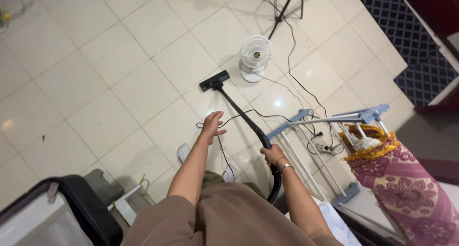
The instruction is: The person vacuums the tiled floor using a handheld vacuum cleaner and its floor nozzle attachment, moving the nozzle across the floor and handling the hose by hand.
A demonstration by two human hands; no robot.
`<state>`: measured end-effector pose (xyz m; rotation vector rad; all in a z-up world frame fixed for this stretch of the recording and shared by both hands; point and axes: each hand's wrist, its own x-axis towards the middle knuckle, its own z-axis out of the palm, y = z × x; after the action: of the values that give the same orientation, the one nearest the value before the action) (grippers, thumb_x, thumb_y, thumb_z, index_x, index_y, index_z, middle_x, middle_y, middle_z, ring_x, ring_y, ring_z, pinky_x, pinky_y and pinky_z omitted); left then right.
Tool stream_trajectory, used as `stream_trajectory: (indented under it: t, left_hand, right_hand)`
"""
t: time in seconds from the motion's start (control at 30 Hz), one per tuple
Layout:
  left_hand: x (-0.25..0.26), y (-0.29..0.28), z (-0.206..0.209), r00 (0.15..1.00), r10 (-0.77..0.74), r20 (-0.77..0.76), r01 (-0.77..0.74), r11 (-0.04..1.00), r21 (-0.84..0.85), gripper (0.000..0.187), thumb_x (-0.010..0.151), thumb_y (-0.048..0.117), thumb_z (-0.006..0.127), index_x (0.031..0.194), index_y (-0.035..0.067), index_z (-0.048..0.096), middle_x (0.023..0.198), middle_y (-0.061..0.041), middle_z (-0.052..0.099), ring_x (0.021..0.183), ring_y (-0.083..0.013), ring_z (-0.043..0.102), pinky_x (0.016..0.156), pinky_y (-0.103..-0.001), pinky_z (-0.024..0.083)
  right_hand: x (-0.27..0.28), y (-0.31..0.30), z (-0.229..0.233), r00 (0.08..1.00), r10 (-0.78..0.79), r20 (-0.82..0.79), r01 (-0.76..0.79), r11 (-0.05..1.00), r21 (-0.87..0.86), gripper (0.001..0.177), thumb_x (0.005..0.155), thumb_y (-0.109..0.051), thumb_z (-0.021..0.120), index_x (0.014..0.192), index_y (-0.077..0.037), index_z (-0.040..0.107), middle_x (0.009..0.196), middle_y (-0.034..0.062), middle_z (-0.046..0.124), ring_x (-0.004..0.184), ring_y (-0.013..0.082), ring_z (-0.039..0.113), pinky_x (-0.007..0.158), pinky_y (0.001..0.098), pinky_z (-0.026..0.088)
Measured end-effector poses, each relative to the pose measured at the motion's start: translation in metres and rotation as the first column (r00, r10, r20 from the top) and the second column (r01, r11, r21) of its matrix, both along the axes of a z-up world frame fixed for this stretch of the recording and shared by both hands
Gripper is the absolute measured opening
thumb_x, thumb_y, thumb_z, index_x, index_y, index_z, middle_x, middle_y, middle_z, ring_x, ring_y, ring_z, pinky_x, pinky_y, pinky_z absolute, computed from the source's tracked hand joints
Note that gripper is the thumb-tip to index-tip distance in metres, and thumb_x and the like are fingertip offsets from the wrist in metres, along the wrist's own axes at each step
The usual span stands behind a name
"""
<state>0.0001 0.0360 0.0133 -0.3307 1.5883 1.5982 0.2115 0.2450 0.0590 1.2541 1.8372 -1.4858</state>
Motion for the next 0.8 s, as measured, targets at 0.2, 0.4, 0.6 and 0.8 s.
stream_trajectory:
  t: [0.2,0.4,0.6,0.8]
  left_hand:
    - [-0.012,0.015,0.005,0.999,-0.038,-0.012,0.038,0.999,-0.005,0.058,0.093,0.043,0.06,0.141,0.011,0.054,0.145,-0.007,0.053,0.131,-0.0275,0.052,0.08,-0.043,0.064]
    - [-0.038,-0.009,0.016,0.997,-0.08,-0.009,0.079,0.996,-0.048,0.059,0.093,0.044,0.06,0.142,0.011,0.053,0.147,-0.008,0.052,0.132,-0.0304,0.053,0.08,-0.044,0.065]
    - [-0.111,-0.045,0.047,0.99,-0.08,-0.117,0.072,0.995,-0.074,0.058,0.093,0.043,0.061,0.141,0.011,0.055,0.147,-0.01,0.054,0.132,-0.0311,0.053,0.082,-0.043,0.063]
    - [-0.162,-0.091,0.087,0.977,-0.052,-0.205,0.039,0.997,-0.069,0.058,0.094,0.042,0.06,0.142,0.011,0.054,0.148,-0.009,0.052,0.133,-0.0298,0.052,0.083,-0.044,0.064]
  right_hand:
    - [-0.023,-0.001,-0.003,0.999,-0.044,-0.002,0.043,0.998,-0.044,0.023,0.084,-0.019,0.068,0.079,0.0,0.058,0.057,0.0081,0.055,0.04,0.0191,0.05,0.04,0.0375,0.044]
    - [-0.07,-0.002,-0.025,0.998,-0.046,-0.036,0.045,0.998,-0.041,0.028,0.085,-0.022,0.07,0.079,0.003,0.059,0.059,0.0095,0.057,0.042,0.0196,0.052,0.041,0.0379,0.045]
    - [-0.12,-0.017,-0.023,0.999,-0.04,-0.031,0.04,0.999,-0.01,0.026,0.085,-0.021,0.07,0.081,0.003,0.06,0.061,0.0095,0.058,0.044,0.0194,0.052,0.042,0.0382,0.046]
    - [-0.169,-0.051,-0.017,0.999,-0.013,-0.043,0.015,0.999,0.047,0.028,0.086,-0.022,0.07,0.083,0.004,0.063,0.061,0.0104,0.06,0.045,0.021,0.055,0.043,0.0392,0.047]
